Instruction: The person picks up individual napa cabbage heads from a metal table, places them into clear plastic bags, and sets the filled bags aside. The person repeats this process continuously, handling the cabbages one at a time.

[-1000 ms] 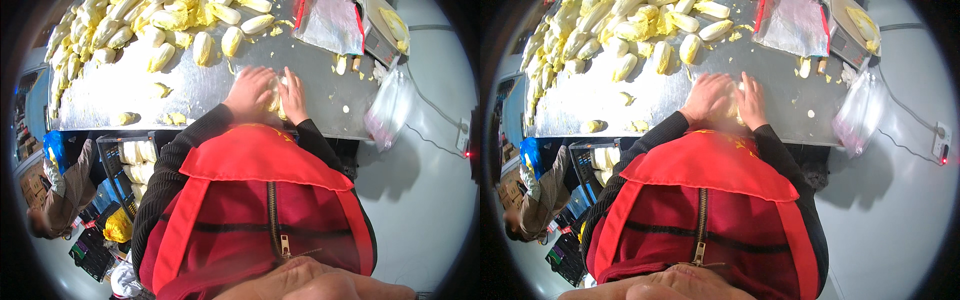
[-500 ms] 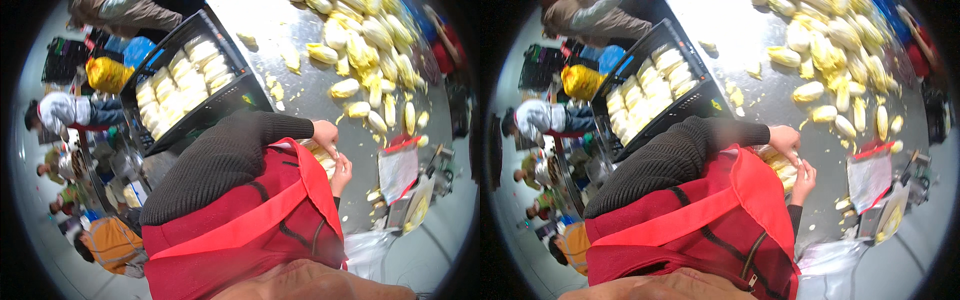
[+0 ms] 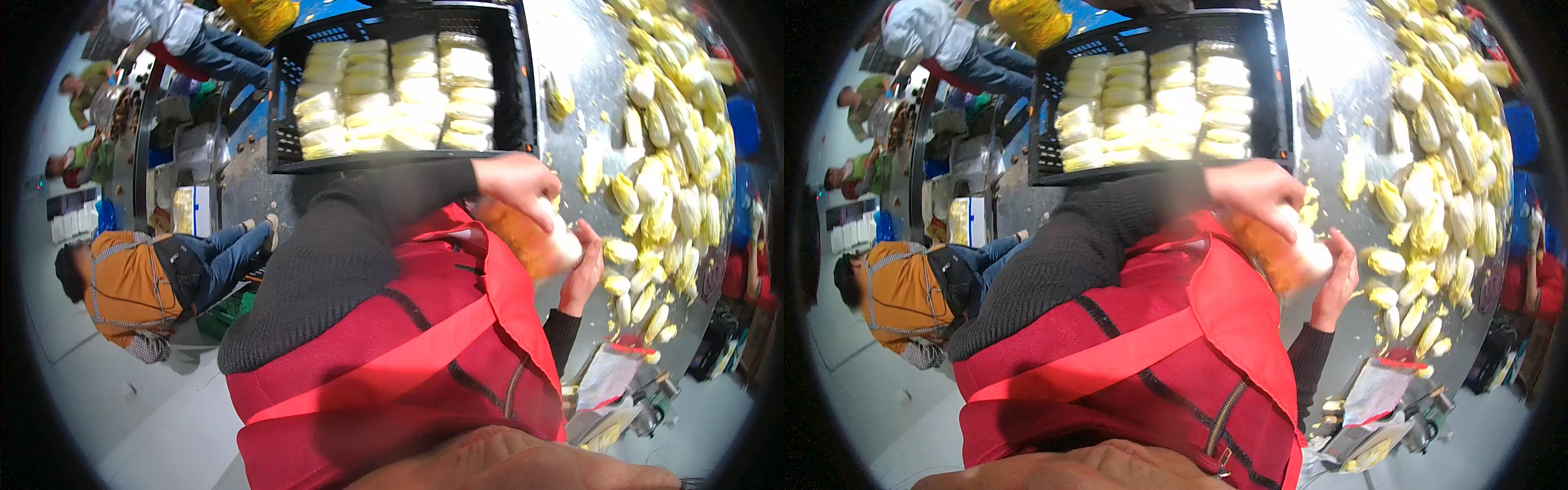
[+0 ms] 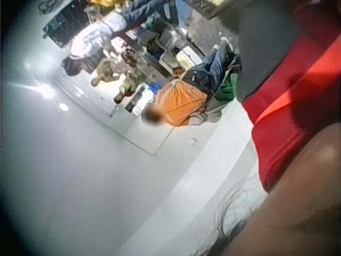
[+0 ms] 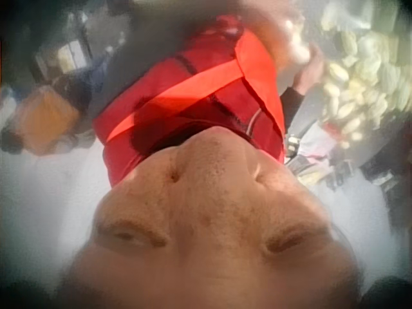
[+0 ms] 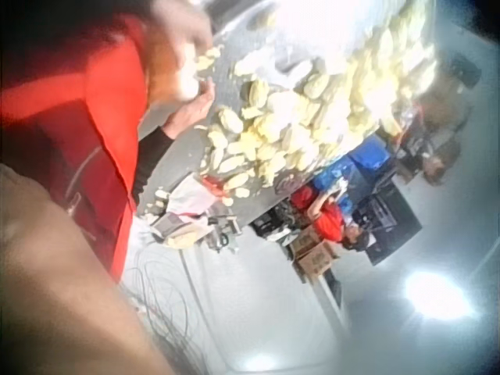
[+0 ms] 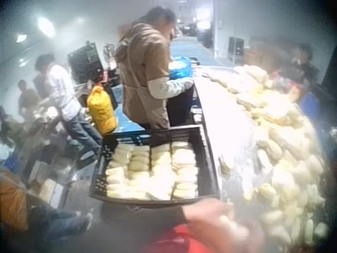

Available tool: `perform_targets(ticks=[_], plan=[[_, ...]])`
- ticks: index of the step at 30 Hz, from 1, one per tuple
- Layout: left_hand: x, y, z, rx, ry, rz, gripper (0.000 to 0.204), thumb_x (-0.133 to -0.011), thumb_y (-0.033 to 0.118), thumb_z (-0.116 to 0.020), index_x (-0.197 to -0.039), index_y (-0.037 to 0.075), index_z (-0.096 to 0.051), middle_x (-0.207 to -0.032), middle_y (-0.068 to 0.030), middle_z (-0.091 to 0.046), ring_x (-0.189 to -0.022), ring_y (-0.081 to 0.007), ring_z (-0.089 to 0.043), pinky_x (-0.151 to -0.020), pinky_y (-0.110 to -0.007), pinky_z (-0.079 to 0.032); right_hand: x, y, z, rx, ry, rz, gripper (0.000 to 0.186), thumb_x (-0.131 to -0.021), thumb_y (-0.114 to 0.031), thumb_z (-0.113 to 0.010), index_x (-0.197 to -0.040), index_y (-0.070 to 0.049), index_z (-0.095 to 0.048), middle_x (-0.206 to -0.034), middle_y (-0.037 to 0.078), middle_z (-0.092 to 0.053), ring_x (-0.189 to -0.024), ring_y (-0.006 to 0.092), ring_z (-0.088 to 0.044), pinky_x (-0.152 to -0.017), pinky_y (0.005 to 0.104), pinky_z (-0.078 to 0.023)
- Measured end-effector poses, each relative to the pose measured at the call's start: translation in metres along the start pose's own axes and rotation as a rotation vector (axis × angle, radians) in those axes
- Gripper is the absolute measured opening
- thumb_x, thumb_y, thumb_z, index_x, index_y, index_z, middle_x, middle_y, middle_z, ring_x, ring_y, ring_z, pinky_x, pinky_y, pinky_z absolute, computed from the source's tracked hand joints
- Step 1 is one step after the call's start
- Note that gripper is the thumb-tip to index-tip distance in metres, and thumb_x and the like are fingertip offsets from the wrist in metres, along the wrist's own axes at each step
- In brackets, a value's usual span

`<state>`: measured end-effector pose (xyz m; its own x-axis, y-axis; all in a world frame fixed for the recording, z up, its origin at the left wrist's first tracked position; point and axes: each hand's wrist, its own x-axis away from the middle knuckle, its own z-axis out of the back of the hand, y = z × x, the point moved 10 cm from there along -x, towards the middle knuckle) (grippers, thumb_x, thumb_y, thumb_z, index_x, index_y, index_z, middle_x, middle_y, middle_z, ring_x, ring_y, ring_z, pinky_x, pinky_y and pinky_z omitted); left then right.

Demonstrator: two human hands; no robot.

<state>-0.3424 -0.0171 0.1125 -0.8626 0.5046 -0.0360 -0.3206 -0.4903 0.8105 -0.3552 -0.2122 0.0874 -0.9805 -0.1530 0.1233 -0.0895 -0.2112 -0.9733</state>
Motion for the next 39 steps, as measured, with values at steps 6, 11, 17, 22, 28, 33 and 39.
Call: perform_targets(ticks=[6,11,17,22,28,33,39], plan=[[0.154,-0.114,0.185,-0.211,0.451,0.514,0.048,-0.077,0.049,-0.073,-0.094,0.005,-0.068,-0.088,-0.0138,-0.07,-0.082,-0.0286,-0.068,-0.073,-0.039,-0.052,-0.025,0.035,-0.07,-0.057,-0.283,-0.214,0.031,-0.102,-0.024,-0.056,-0.121,-0.002,-0.064,-0.099,0.003,-0.068,-0.087,0.0107,-0.064,-0.073,0.025,-0.05],[0.231,-0.188,0.255,-0.707,0.82,0.881,0.045,-0.081,0.049,-0.072,-0.089,0.006,-0.061,-0.081,-0.0121,-0.068,-0.076,-0.0321,-0.067,-0.068,-0.043,-0.052,-0.015,0.062,-0.09,-0.016,-0.275,-0.285,0.027,-0.099,-0.019,-0.06,-0.119,-0.001,-0.065,-0.1,0.005,-0.069,-0.088,0.0103,-0.065,-0.073,0.0222,-0.049],[0.209,-0.323,0.16,-0.799,0.452,1.036,0.043,-0.082,0.032,-0.071,-0.114,0.006,-0.061,-0.119,-0.0147,-0.056,-0.109,-0.031,-0.058,-0.084,-0.046,-0.054,0.005,0.07,-0.103,0.037,-0.25,-0.359,0.027,-0.097,-0.016,-0.061,-0.119,-0.001,-0.064,-0.103,0.004,-0.068,-0.089,0.011,-0.065,-0.075,0.023,-0.049],[0.182,-0.314,0.186,-0.777,0.45,0.903,0.054,-0.079,0.043,-0.073,-0.117,0.006,-0.061,-0.122,-0.0163,-0.056,-0.116,-0.0319,-0.055,-0.093,-0.047,-0.048,0.039,0.096,-0.072,0.038,-0.109,-0.457,0.026,-0.098,-0.015,-0.06,-0.119,-0.001,-0.064,-0.102,0.003,-0.067,-0.089,0.0111,-0.065,-0.076,0.0233,-0.049],[0.19,-0.403,0.142,-0.855,-0.017,0.775,0.068,-0.083,0.044,-0.063,-0.142,0.013,-0.047,-0.158,-0.0101,-0.031,-0.15,-0.0253,-0.019,-0.118,-0.057,-0.021,0.044,0.099,-0.086,0.108,-0.171,-0.367,0.024,-0.095,-0.014,-0.062,-0.114,0.0,-0.066,-0.098,0.003,-0.067,-0.086,0.0104,-0.063,-0.079,0.0262,-0.051],[0.197,-0.374,0.184,-0.927,0.052,0.764,0.049,-0.085,0.042,-0.061,-0.127,0.017,-0.058,-0.156,-0.003,-0.036,-0.148,-0.0224,-0.025,-0.116,-0.057,-0.022,0.051,0.107,-0.038,0.093,0.106,-0.392,0.023,-0.093,-0.013,-0.063,-0.111,0.001,-0.067,-0.086,0.001,-0.066,-0.078,0.0081,-0.059,-0.073,0.0255,-0.049],[0.157,-0.374,0.187,-0.994,0.185,0.558,0.056,-0.082,0.034,-0.071,-0.133,0.013,-0.057,-0.138,-0.0131,-0.056,-0.126,-0.0373,-0.049,-0.106,-0.047,-0.04,0.123,0.142,0.069,0.236,0.577,-0.414,0.018,-0.088,-0.017,-0.069,-0.081,0.0,-0.07,-0.067,0.002,-0.065,-0.063,0.0075,-0.059,-0.061,0.0261,-0.048]])
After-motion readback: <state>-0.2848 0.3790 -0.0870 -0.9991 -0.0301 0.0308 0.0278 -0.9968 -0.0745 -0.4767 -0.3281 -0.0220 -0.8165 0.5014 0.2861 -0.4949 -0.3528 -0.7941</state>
